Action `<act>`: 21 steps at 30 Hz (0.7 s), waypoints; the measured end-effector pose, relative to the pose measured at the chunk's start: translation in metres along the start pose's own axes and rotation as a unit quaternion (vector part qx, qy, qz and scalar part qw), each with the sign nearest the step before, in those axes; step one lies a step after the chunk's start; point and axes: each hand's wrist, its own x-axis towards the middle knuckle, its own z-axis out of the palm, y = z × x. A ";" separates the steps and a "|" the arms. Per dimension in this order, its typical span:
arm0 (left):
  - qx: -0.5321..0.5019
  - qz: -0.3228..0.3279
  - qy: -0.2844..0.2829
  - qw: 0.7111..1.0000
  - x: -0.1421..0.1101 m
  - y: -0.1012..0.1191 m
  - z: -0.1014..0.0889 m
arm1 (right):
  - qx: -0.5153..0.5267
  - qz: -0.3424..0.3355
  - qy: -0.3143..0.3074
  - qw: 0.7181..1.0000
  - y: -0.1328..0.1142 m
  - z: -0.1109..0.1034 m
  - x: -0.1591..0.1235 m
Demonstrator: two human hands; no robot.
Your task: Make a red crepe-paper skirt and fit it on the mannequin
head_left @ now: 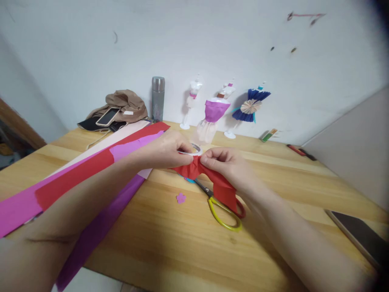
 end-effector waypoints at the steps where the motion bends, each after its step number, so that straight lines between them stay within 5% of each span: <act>1: 0.030 0.009 -0.006 0.999 0.000 0.000 0.000 | 0.010 0.005 0.004 1.000 0.002 0.001 0.000; 21: 0.208 0.114 0.076 0.968 -0.001 -0.005 0.012 | 0.096 0.062 0.016 0.993 0.004 0.005 -0.002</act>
